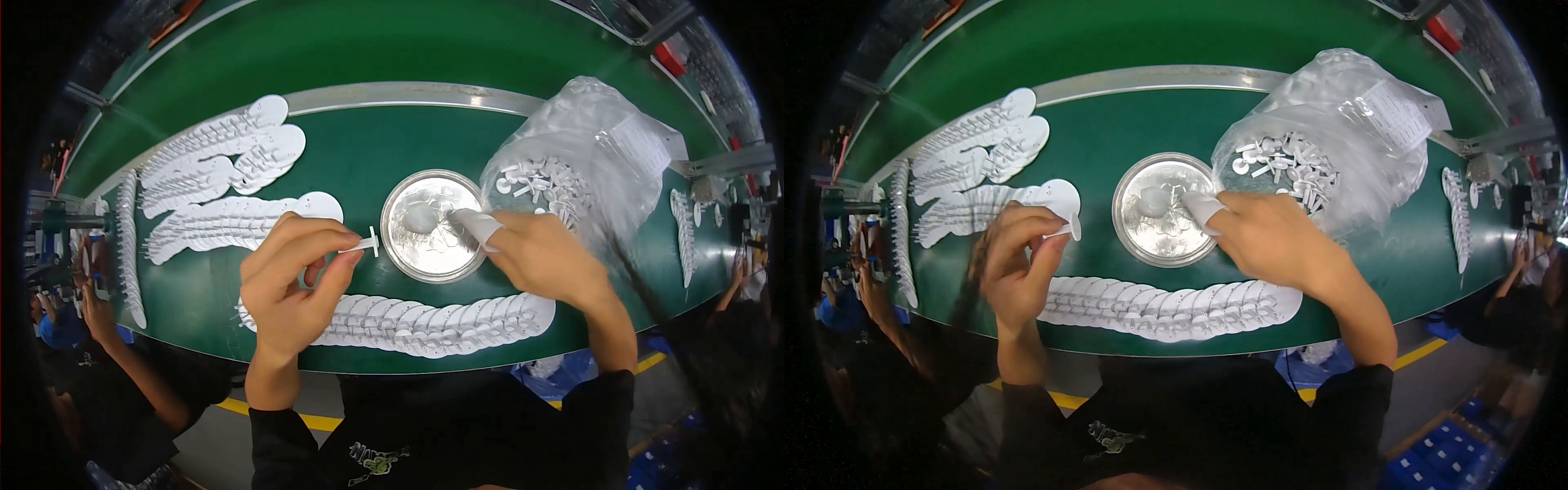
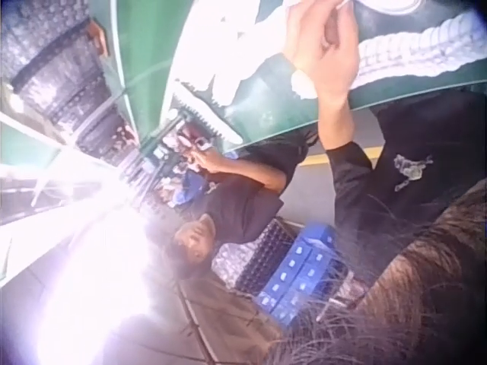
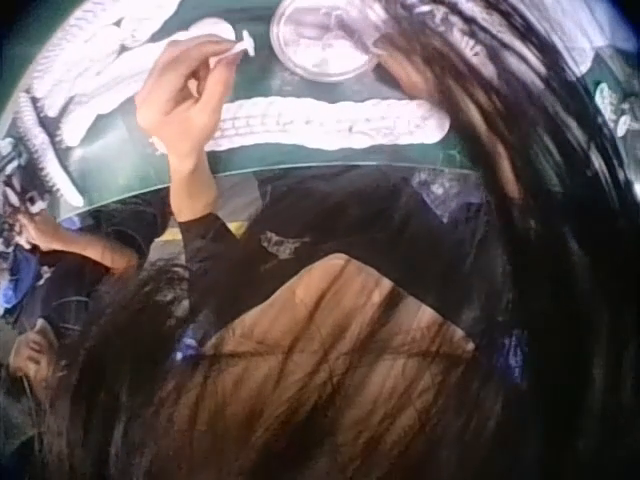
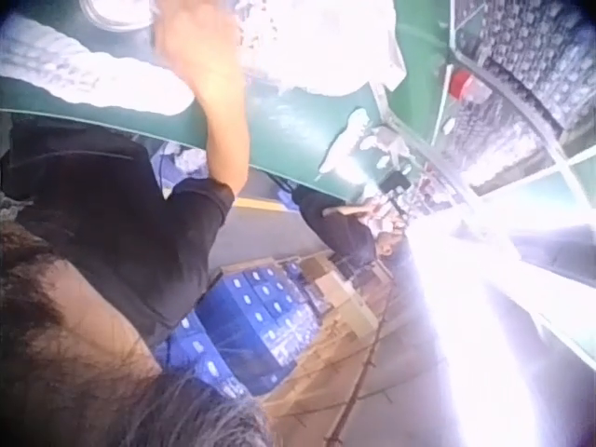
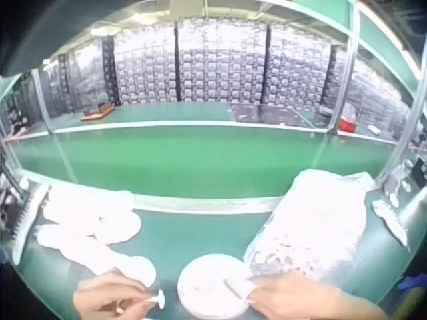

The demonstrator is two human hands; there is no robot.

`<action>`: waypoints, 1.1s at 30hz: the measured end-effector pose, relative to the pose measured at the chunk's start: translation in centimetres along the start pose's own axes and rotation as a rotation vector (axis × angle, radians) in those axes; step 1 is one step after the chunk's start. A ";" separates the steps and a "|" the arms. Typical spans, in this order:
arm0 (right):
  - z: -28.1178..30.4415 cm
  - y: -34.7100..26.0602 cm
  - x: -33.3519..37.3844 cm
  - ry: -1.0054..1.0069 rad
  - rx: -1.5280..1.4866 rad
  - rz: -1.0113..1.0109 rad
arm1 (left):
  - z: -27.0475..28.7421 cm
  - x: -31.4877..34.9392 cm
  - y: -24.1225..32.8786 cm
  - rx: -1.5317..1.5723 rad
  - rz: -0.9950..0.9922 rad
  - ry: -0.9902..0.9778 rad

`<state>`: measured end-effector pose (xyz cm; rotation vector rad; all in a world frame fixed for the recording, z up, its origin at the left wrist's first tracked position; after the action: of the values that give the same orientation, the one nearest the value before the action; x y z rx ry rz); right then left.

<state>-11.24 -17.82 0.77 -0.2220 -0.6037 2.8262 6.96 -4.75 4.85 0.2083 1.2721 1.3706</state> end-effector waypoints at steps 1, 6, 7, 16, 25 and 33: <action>-0.3 -0.4 -0.4 -0.010 0.047 -0.004 | -0.1 0.3 0.2 -0.117 -0.010 0.000; -2.0 -0.9 -2.2 -0.102 0.141 -0.004 | 0.3 1.0 0.8 -0.170 -0.039 0.043; -2.1 -0.9 -2.3 -0.111 0.142 -0.001 | 0.5 1.2 0.7 -0.166 -0.028 0.062; -2.1 -1.4 -2.3 -0.134 0.231 0.065 | 0.8 1.4 0.4 -0.137 0.008 0.142; -0.5 0.3 1.7 0.136 -1.100 -0.300 | -2.9 1.2 1.8 0.008 -0.169 0.003; -3.6 -2.1 3.1 0.033 -1.886 -0.246 | -5.5 1.9 4.0 0.057 -0.254 -0.030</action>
<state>-13.13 -13.77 -1.88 -0.3924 -2.6618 1.1184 -0.08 -5.06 4.73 0.1020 1.2667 1.1111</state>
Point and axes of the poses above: each hand's wrist, its own x-axis away from the middle knuckle, its own z-axis out of the back of the hand, y = z × x, the point moved 7 cm from there along -x, towards the middle knuckle, and after that the axes turned 1 degree about x, right-handed, at the moved point
